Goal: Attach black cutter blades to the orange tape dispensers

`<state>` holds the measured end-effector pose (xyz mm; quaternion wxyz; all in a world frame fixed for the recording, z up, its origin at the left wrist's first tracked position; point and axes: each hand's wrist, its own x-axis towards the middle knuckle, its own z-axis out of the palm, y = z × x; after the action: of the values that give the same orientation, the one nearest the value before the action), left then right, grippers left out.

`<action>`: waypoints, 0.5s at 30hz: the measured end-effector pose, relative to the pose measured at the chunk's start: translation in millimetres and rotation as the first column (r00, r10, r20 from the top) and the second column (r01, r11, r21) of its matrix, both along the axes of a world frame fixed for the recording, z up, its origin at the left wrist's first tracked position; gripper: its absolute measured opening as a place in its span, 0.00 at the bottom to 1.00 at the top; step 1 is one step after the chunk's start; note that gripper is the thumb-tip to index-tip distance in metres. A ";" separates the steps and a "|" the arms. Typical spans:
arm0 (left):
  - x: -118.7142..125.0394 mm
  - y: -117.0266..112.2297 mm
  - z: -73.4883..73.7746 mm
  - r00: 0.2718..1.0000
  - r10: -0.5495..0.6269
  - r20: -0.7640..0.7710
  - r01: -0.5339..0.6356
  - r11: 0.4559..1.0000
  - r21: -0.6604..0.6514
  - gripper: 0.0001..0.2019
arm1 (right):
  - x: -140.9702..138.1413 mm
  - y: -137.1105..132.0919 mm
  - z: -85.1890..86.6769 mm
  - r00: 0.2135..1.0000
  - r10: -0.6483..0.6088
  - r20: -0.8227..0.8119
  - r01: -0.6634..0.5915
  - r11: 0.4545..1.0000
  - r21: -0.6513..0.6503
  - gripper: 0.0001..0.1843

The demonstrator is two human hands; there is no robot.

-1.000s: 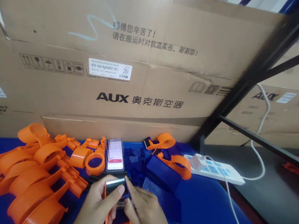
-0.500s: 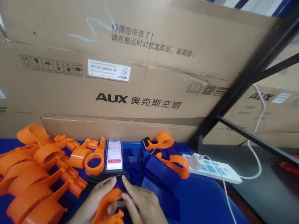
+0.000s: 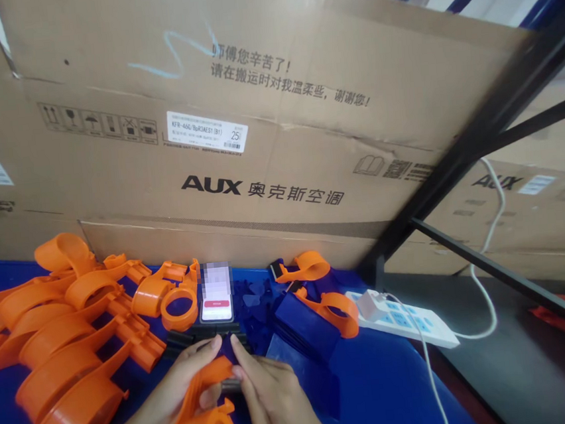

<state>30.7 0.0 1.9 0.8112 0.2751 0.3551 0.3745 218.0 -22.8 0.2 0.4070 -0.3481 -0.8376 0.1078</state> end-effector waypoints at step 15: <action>4.7 -11.0 5.8 0.947 0.159 -0.279 -0.051 0.932 0.358 0.19 | -5.4 0.5 -4.7 0.992 -0.119 -0.034 0.120 0.993 0.012 0.32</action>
<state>35.4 -11.1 7.7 0.6645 0.4477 0.4183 0.4278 212.7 -22.3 -4.5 0.4291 -0.3930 -0.8090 0.0833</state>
